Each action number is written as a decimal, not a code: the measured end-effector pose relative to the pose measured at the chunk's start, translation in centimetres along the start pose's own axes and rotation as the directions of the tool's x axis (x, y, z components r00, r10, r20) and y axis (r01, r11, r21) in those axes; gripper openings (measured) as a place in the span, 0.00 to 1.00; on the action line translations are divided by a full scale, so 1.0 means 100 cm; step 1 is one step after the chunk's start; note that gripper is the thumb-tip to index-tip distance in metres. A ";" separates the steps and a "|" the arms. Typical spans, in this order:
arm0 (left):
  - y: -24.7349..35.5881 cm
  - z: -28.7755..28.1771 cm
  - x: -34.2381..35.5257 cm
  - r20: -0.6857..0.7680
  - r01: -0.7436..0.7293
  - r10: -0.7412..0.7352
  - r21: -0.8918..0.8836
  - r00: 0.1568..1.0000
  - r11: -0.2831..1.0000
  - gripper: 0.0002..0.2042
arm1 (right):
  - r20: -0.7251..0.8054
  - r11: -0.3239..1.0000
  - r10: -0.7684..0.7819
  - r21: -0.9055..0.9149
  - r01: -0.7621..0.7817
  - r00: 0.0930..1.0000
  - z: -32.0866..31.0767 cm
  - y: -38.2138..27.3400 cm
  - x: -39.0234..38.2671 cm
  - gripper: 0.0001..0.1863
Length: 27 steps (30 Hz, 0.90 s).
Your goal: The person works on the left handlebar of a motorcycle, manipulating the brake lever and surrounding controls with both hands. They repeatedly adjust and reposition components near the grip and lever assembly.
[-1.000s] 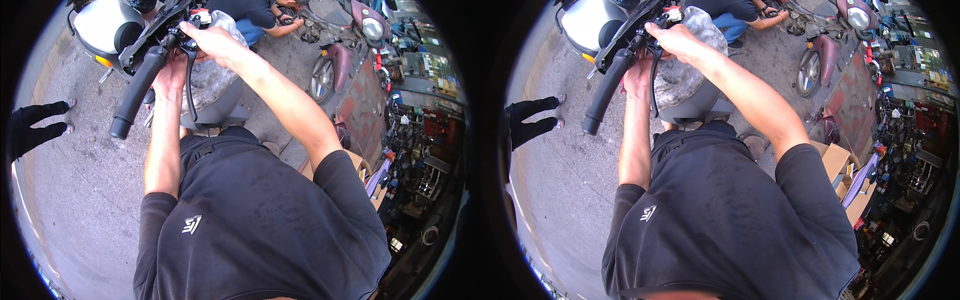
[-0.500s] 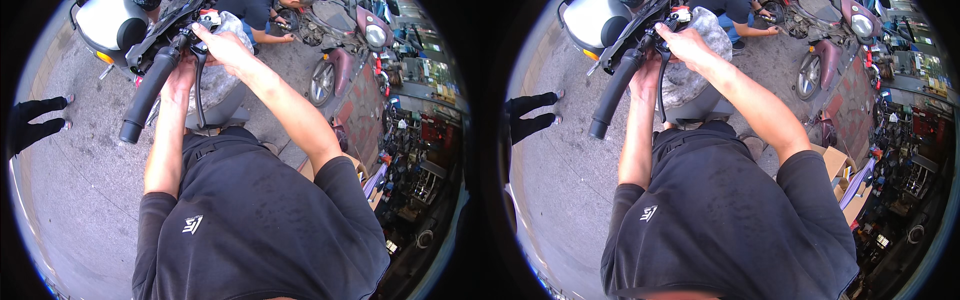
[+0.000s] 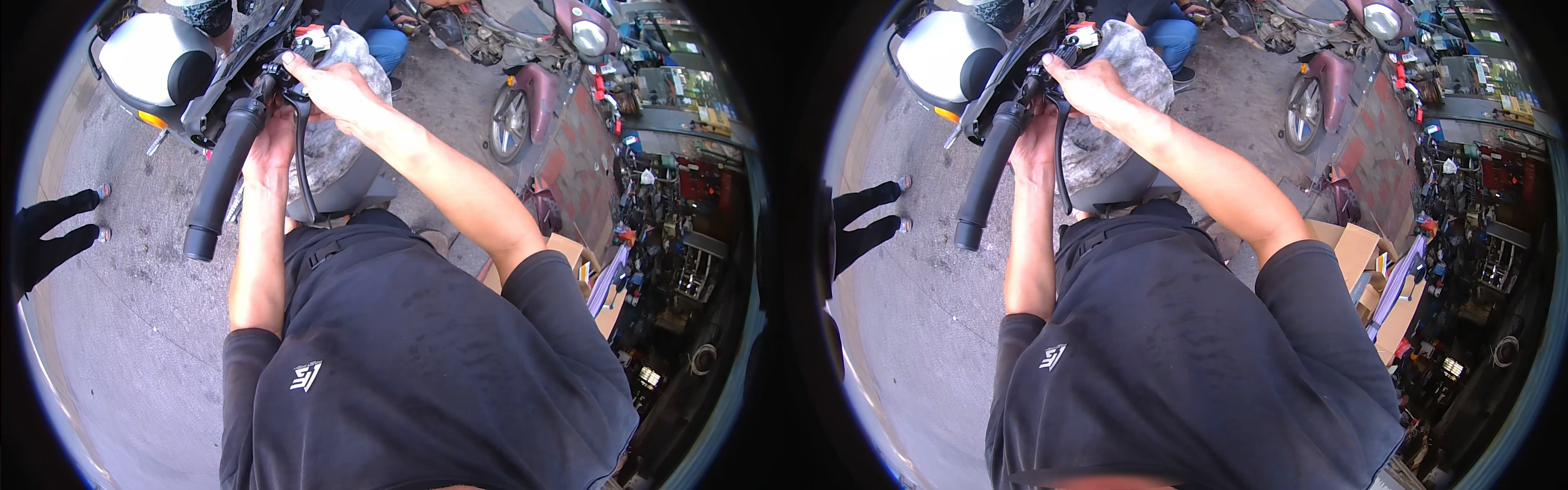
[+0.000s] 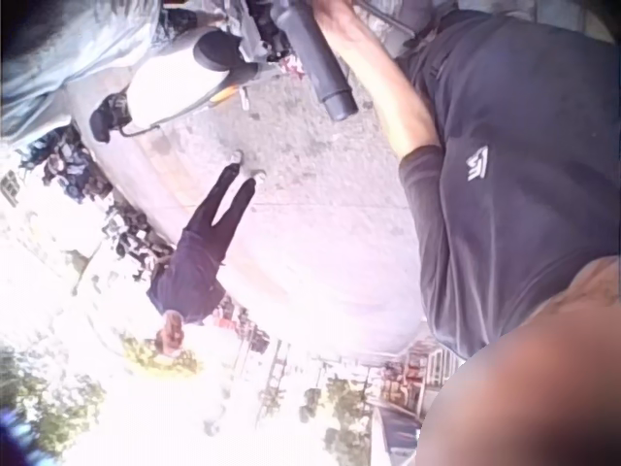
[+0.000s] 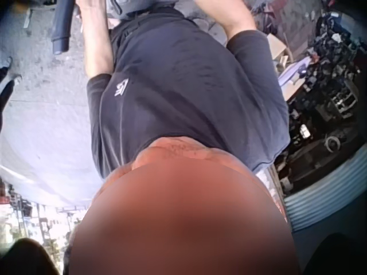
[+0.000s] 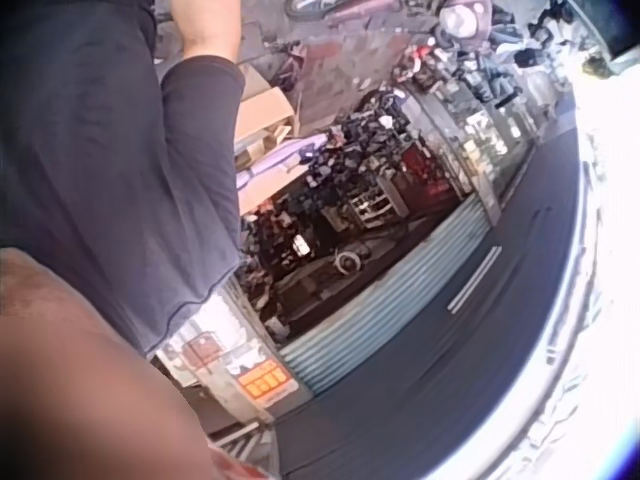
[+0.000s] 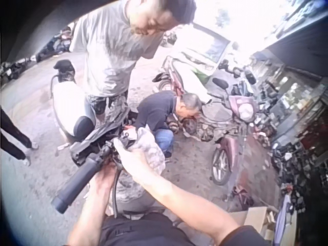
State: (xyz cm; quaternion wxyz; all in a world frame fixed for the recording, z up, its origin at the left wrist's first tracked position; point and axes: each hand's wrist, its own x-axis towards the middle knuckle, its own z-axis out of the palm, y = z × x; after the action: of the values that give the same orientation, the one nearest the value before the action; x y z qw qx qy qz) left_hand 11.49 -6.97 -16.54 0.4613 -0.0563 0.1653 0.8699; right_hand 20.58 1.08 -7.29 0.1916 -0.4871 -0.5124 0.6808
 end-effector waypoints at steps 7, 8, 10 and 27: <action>-0.001 -0.010 0.012 -0.099 0.008 -0.009 -0.007 0.995 1.000 0.16 | 0.006 0.999 0.040 0.014 -0.040 0.999 0.000 -0.003 0.000 0.22; -0.001 -0.012 0.013 -0.109 0.017 -0.019 -0.013 0.994 1.000 0.16 | 0.010 0.999 0.044 0.011 -0.044 0.999 -0.001 -0.003 0.000 0.22; -0.001 -0.012 0.013 -0.128 0.035 -0.037 -0.021 0.991 0.999 0.17 | 0.021 0.999 0.051 0.009 -0.052 0.998 -0.002 -0.002 0.001 0.22; 0.008 -0.019 0.015 -0.081 0.068 -0.076 -0.100 0.994 0.993 0.15 | 0.058 0.998 0.041 0.042 -0.044 0.997 -0.003 0.005 0.003 0.27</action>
State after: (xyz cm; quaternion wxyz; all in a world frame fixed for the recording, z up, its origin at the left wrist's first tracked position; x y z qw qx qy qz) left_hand 9.89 -6.82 -18.54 0.4817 -0.1215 0.1403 0.8565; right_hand 20.80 1.23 -7.82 0.1729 -0.4742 -0.4923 0.7092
